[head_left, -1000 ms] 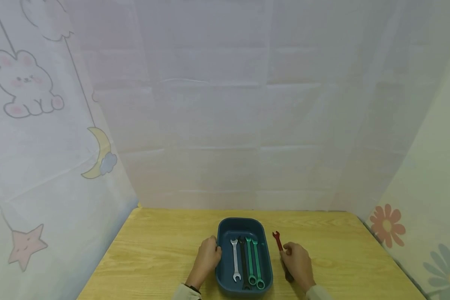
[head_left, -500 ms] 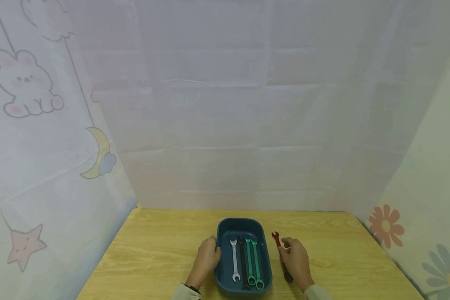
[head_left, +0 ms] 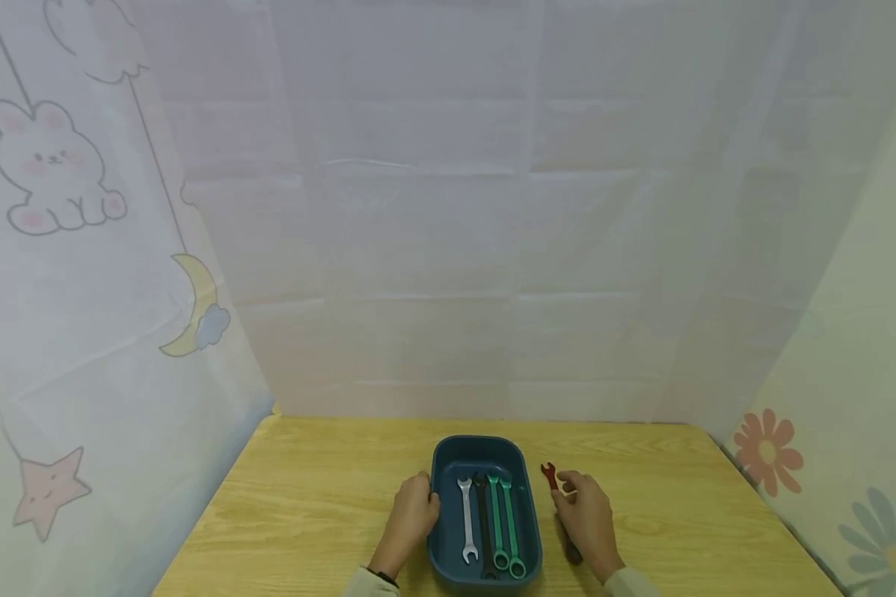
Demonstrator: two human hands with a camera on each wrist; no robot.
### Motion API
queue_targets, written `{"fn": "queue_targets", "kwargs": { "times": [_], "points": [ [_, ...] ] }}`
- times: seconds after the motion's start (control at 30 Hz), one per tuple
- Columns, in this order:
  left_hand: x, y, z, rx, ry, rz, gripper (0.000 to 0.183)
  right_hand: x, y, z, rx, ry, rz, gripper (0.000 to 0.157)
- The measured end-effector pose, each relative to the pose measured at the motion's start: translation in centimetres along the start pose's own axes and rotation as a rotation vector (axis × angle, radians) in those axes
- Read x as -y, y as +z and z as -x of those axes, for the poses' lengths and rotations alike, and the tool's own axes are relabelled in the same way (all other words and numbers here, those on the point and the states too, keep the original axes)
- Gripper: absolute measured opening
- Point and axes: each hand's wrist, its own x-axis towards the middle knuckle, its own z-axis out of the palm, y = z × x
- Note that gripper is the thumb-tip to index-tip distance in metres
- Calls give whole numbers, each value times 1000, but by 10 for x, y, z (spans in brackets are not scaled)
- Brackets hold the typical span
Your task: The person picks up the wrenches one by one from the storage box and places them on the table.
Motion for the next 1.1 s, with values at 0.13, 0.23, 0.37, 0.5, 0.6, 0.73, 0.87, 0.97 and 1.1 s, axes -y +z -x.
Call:
{"fn": "queue_targets", "kwargs": {
  "times": [0.13, 0.23, 0.37, 0.5, 0.6, 0.73, 0.87, 0.97, 1.1],
  "points": [
    [0, 1, -1, 2, -2, -2, 12, 2, -1, 1, -16, -8, 11, 25],
    [1, 1, -1, 3, -5, 0, 12, 4, -2, 2, -23, -14, 11, 26],
    [1, 0, -1, 5, -6, 3, 12, 5, -2, 1, -23, -15, -10, 26],
    [1, 0, -1, 3, 3, 0, 12, 6, -1, 1, -6, 3, -69, 25],
    [0, 0, -1, 2, 3, -1, 12, 7, 0, 1, 2, 10, -117, 25],
    [0, 0, 0, 18, -6, 12, 10, 9, -1, 2, -5, 15, -129, 24],
    [0, -1, 1, 27, -7, 21, 9, 10, -1, 2, -4, 30, -134, 24],
    [-1, -1, 1, 19, -1, 16, 9, 12, -2, 2, -4, 31, -144, 24],
    [0, -1, 1, 6, 9, 10, 10, 13, -2, 2, -17, 14, -172, 25]
  ]
}}
